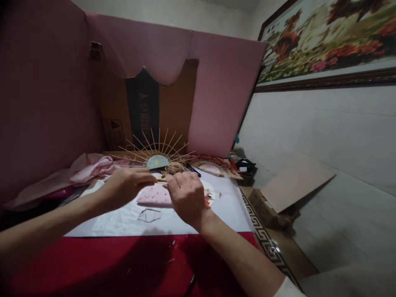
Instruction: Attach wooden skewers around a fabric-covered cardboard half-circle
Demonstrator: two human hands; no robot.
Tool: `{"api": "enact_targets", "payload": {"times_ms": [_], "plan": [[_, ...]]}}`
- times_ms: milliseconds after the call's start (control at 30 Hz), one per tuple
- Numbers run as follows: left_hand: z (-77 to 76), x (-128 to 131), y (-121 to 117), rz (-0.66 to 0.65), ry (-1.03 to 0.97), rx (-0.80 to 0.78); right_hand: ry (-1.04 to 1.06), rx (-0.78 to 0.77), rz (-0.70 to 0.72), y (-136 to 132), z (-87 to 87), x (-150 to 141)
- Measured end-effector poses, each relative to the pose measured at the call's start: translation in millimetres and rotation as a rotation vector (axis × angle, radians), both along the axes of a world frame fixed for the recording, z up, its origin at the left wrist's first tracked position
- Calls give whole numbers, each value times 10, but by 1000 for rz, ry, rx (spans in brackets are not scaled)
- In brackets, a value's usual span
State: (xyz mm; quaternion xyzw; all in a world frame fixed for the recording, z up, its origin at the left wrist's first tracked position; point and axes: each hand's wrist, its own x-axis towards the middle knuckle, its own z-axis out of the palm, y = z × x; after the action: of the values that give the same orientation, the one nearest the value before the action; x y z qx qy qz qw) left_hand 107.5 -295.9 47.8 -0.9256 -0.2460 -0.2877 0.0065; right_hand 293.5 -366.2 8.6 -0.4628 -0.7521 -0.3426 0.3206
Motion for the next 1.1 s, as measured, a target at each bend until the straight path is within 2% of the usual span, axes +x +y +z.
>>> {"api": "enact_targets", "payload": {"times_ms": [67, 133, 200, 267, 367, 433, 500, 667, 833, 967, 1100], "plan": [[-188, 97, 52, -16, -24, -87, -1, -36, 31, -5, -120, 90], [-323, 99, 199, -22, -166, -271, 34, -63, 29, 12, -224, 246], [-446, 49, 368, 77, -336, -488, 117, -87, -14, 43, -305, 419], [-585, -14, 490, 165, -437, -598, 204, -108, -75, 82, -373, 566], [-810, -84, 542, 290, -524, -608, 285, -138, -143, 128, -459, 674], [-936, -109, 532, 379, -473, -580, 321, -156, -159, 136, -505, 665], [-1021, -116, 524, 399, -400, -578, 335, -184, -142, 122, -540, 613], [-1069, -69, 535, 343, -316, -678, 304, -307, -3, 42, -557, 450], [-1015, -21, 497, 306, -285, -719, 64, -452, 145, 25, -535, 315], [-960, 5, 493, 264, -252, -793, -88, -551, 86, 42, -545, 229], [-951, 60, 571, 249, -208, -924, -141, -588, 55, 44, -554, 192]]}}
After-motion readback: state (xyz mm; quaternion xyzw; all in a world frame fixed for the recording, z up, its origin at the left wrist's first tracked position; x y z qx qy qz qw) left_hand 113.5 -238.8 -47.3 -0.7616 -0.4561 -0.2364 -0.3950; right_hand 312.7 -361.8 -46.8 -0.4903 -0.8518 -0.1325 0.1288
